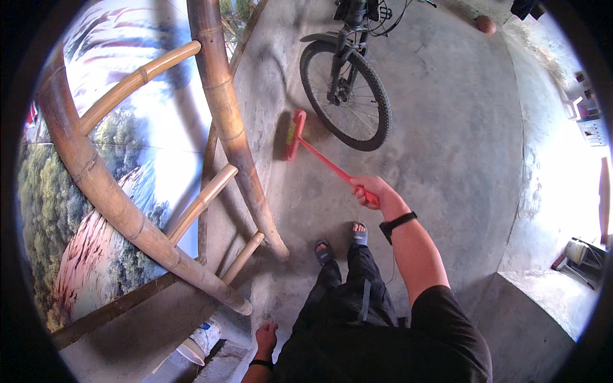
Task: The person sweeps a concrete floor with a red broom, moving debris toward the doorway and outside. They sweep around a bicycle, clothes rack, and a small stool, then exit to the exterior and sweep the threshold before returning inside to continue sweeping.
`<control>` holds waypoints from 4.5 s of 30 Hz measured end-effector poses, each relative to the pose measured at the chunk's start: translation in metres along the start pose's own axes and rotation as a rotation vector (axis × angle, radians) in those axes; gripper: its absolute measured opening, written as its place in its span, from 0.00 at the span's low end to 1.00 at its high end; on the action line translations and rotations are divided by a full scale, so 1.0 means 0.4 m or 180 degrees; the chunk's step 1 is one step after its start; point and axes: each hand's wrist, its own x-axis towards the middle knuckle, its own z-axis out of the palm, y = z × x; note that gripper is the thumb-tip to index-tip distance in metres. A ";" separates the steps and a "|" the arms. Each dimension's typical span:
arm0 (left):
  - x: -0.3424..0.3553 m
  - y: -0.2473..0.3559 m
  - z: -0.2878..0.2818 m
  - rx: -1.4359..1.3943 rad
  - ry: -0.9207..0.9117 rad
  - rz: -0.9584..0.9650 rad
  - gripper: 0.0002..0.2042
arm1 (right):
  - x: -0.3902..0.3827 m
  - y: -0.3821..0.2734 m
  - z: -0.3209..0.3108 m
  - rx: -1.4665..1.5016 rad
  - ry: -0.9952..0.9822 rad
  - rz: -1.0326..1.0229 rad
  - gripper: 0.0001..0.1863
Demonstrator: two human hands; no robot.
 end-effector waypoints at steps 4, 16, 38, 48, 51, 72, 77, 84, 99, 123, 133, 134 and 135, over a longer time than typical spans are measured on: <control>-0.025 -0.020 0.010 -0.0038 0.0025 -0.0283 0.18 | 0.085 -0.081 -0.025 0.0305 -0.0059 0.0109 0.07; 0.071 -0.043 -0.009 -0.0249 0.0136 -0.0001 0.17 | -0.096 0.257 -0.109 0.0891 0.0475 -0.0085 0.12; 0.281 -0.058 -0.037 0.0132 -0.0197 0.1566 0.19 | -0.712 0.956 -0.120 0.1410 0.1032 -0.0714 0.15; 0.193 0.016 -0.008 0.0143 -0.0199 0.1726 0.18 | -0.575 1.010 -0.266 0.1106 0.0843 -0.0393 0.08; 0.148 0.069 0.008 0.0191 -0.0376 0.1758 0.18 | -0.666 1.007 -0.428 0.0816 0.1097 -0.0450 0.07; 0.207 0.699 0.218 0.1024 -0.0390 0.2591 0.13 | -1.060 1.472 -0.537 0.3507 0.1724 -0.1810 0.08; 0.240 1.008 0.308 0.1236 -0.0771 0.2935 0.13 | -1.021 1.554 -0.311 0.4486 0.2183 -0.1456 0.10; 0.282 1.440 0.375 0.1734 -0.1296 0.3368 0.13 | -0.803 1.478 -0.206 0.5741 0.2911 -0.0597 0.02; 0.286 1.930 0.454 0.2419 -0.1594 0.3692 0.12 | -0.566 1.085 -0.618 0.6477 0.2686 -0.0985 0.04; 0.259 2.549 0.707 0.2806 -0.2122 0.4115 0.13 | -0.822 0.617 -0.570 0.4872 0.3694 -0.1307 0.06; 0.252 2.700 0.743 0.3055 -0.2382 0.4132 0.12 | -0.581 0.637 -0.556 0.6225 0.4033 -0.0682 0.05; 0.255 2.706 0.748 0.3077 -0.2424 0.4142 0.12 | -0.564 0.641 -0.579 0.6399 0.4041 -0.0551 0.03; 0.259 2.711 0.750 0.3146 -0.2383 0.4057 0.12 | -0.551 0.640 -0.599 0.6569 0.4042 -0.0413 0.02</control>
